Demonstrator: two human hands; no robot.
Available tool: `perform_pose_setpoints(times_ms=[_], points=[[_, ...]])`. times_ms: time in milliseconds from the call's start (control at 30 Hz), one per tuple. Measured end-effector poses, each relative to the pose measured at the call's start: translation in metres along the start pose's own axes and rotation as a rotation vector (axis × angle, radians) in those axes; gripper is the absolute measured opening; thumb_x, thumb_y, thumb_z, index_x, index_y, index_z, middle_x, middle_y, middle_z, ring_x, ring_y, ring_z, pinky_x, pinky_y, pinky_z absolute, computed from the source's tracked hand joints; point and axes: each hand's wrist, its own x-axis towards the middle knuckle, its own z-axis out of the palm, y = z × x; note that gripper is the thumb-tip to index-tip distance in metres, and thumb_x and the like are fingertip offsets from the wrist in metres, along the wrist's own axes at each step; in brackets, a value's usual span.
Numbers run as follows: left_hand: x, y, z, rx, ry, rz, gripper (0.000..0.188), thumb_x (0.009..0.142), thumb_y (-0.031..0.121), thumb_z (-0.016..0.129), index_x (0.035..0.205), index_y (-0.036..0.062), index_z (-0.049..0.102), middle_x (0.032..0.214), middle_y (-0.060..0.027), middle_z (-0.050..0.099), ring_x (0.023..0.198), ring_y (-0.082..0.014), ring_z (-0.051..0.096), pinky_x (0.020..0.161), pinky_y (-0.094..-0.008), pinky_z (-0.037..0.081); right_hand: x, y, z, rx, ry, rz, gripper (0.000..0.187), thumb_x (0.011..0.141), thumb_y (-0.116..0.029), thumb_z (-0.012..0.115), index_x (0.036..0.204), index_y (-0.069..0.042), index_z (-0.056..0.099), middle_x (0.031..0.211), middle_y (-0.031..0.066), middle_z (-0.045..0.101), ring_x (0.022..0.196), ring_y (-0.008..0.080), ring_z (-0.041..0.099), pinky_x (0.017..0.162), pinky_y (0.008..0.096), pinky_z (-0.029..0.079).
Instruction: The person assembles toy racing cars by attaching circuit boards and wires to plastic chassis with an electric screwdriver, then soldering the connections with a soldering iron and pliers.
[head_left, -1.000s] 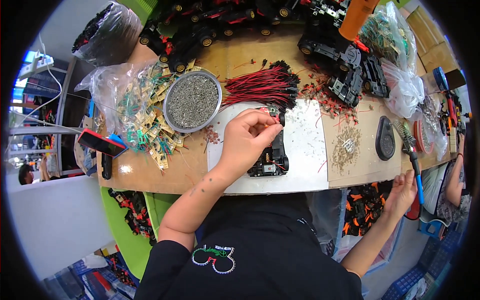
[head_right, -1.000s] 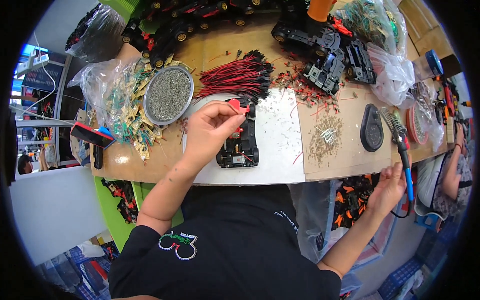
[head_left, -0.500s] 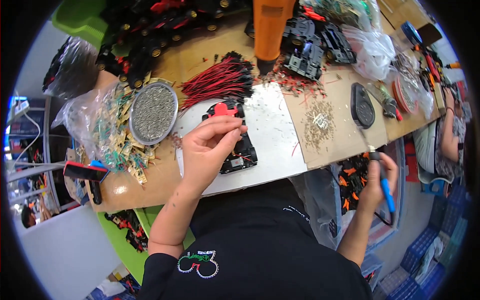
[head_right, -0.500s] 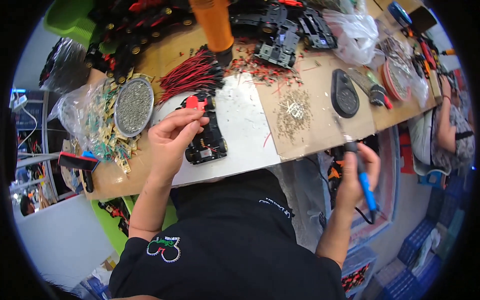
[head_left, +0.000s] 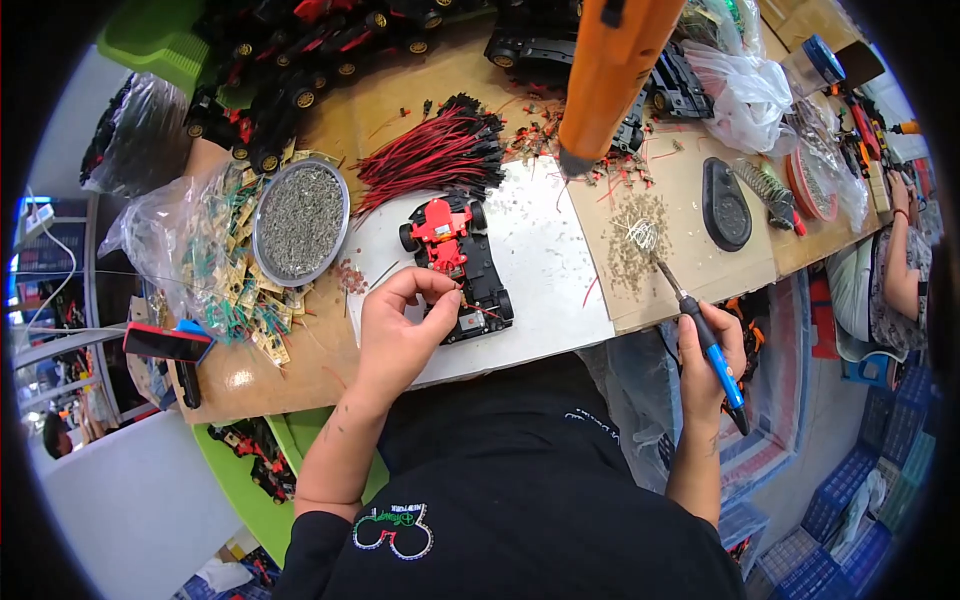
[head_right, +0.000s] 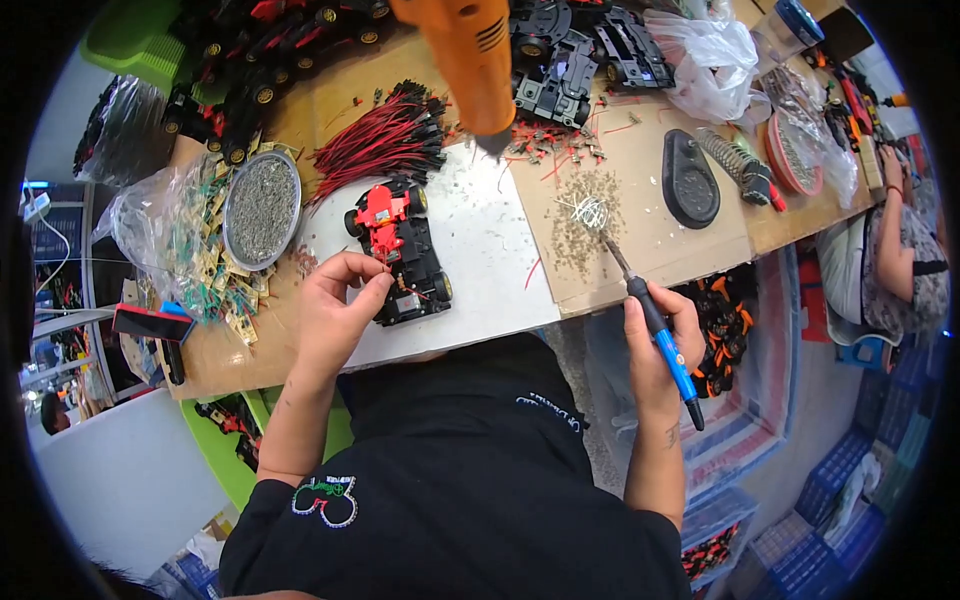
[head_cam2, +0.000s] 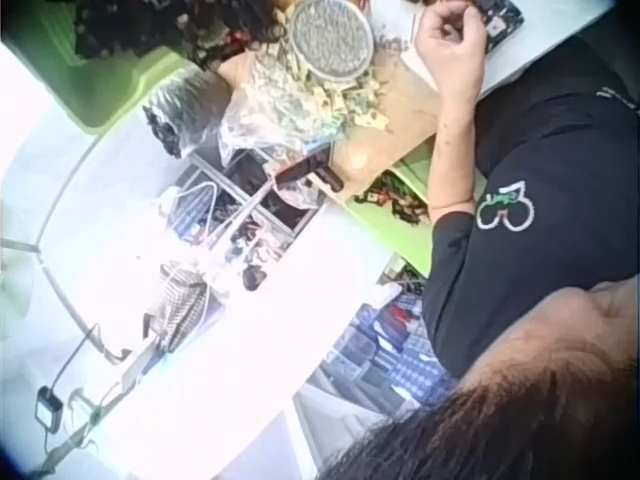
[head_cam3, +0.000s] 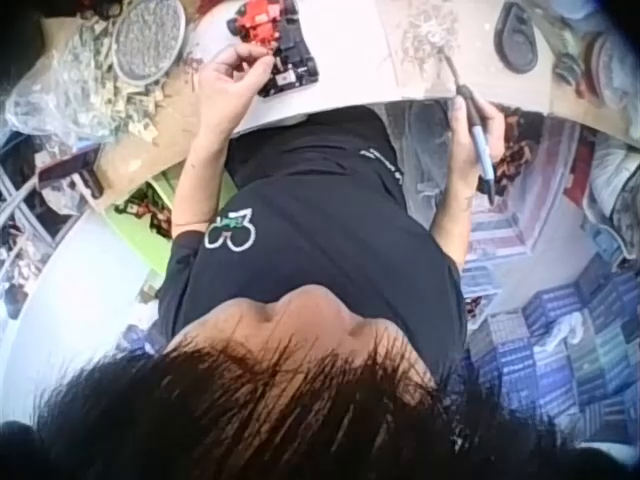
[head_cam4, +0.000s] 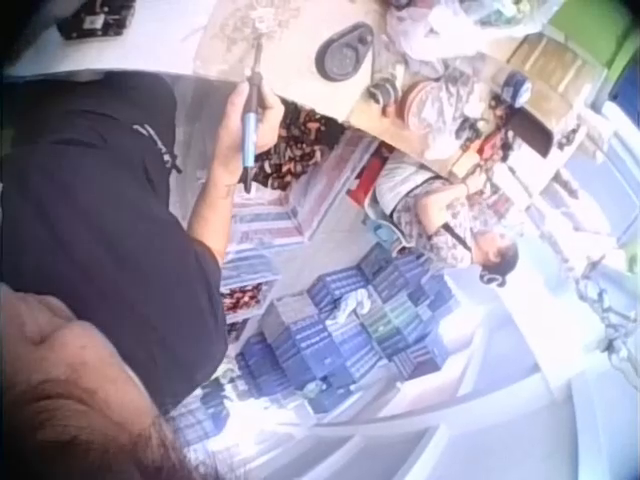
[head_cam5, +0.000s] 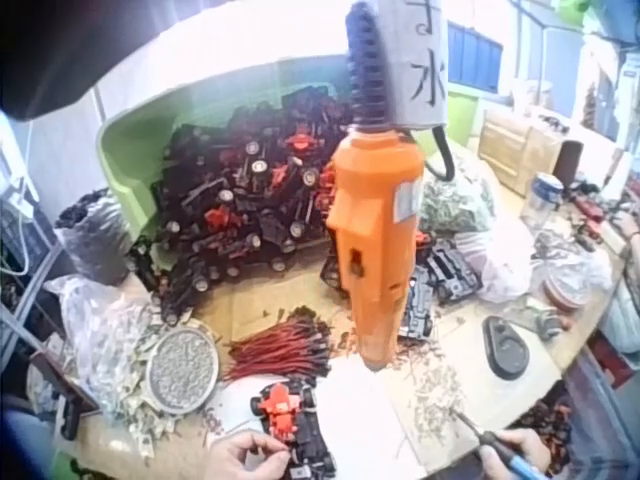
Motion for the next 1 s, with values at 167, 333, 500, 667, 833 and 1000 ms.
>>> perform_pose_setpoints(times_ms=[167,333,500,667,833,1000], points=[[0.001,0.0,0.001,0.033,0.001,0.006,0.008,0.085,0.006,0.071,0.089,-0.0006,0.068,0.084,0.0007,0.066,0.08,-0.0067,0.054,0.076,-0.0241,0.046,0.0,0.003,0.003,0.028,-0.001,0.03,0.026,0.085,-0.007,0.077,0.108,0.0,0.067,0.094,0.008,0.069,0.082,0.0136,0.064,0.076,0.0263,0.051],[0.0,0.0,-0.001,0.042,0.006,-0.025,0.008,0.084,0.006,0.071,0.089,0.0,0.068,0.083,-0.001,0.066,0.08,-0.0098,0.056,0.077,-0.0259,0.046,0.0,-0.002,0.006,-0.006,-0.003,-0.026,0.025,0.085,-0.005,0.076,0.108,0.001,0.066,0.095,0.0088,0.069,0.083,0.0146,0.064,0.077,0.0262,0.051],[-0.003,-0.004,-0.007,0.349,0.031,0.295,0.01,0.081,0.009,0.072,0.087,0.0035,0.067,0.096,-0.01,0.061,0.094,-0.0275,0.057,0.084,-0.0374,0.045,-0.01,-0.013,0.005,0.103,0.009,-0.113,0.027,0.085,-0.001,0.073,0.11,0.0,0.063,0.096,0.0081,0.062,0.083,0.0153,0.058,0.077,0.027,0.046],[-0.002,-0.013,-0.011,0.409,-0.089,0.171,0.011,0.082,0.009,0.072,0.087,0.001,0.067,0.094,-0.0083,0.058,0.089,-0.0218,0.058,0.08,-0.0308,0.046,-0.018,-0.046,0.026,0.461,-0.296,-0.064,0.037,0.082,-0.005,0.077,0.115,0.0,0.06,0.102,0.0107,0.061,0.09,0.0175,0.057,0.083,0.0291,0.046],[0.003,-0.011,-0.011,0.383,-0.075,0.111,0.01,0.076,0.009,0.073,0.08,0.0016,0.068,0.088,-0.0111,0.057,0.091,-0.0287,0.057,0.08,-0.0376,0.047,-0.009,-0.06,0.061,0.506,-0.451,-0.173,0.03,0.076,-0.001,0.078,0.104,0.002,0.068,0.088,0.0104,0.068,0.077,0.0172,0.061,0.07,0.0277,0.047],[0.006,-0.011,-0.009,0.453,-0.071,0.121,0.009,0.072,0.009,0.072,0.075,0.0028,0.066,0.087,-0.0111,0.058,0.091,-0.0302,0.057,0.081,-0.0387,0.048,-0.003,-0.068,0.076,0.465,-0.529,-0.125,0.025,0.075,0.001,0.077,0.099,0.001,0.072,0.081,0.0107,0.069,0.07,0.0179,0.061,0.066,0.0277,0.047]])
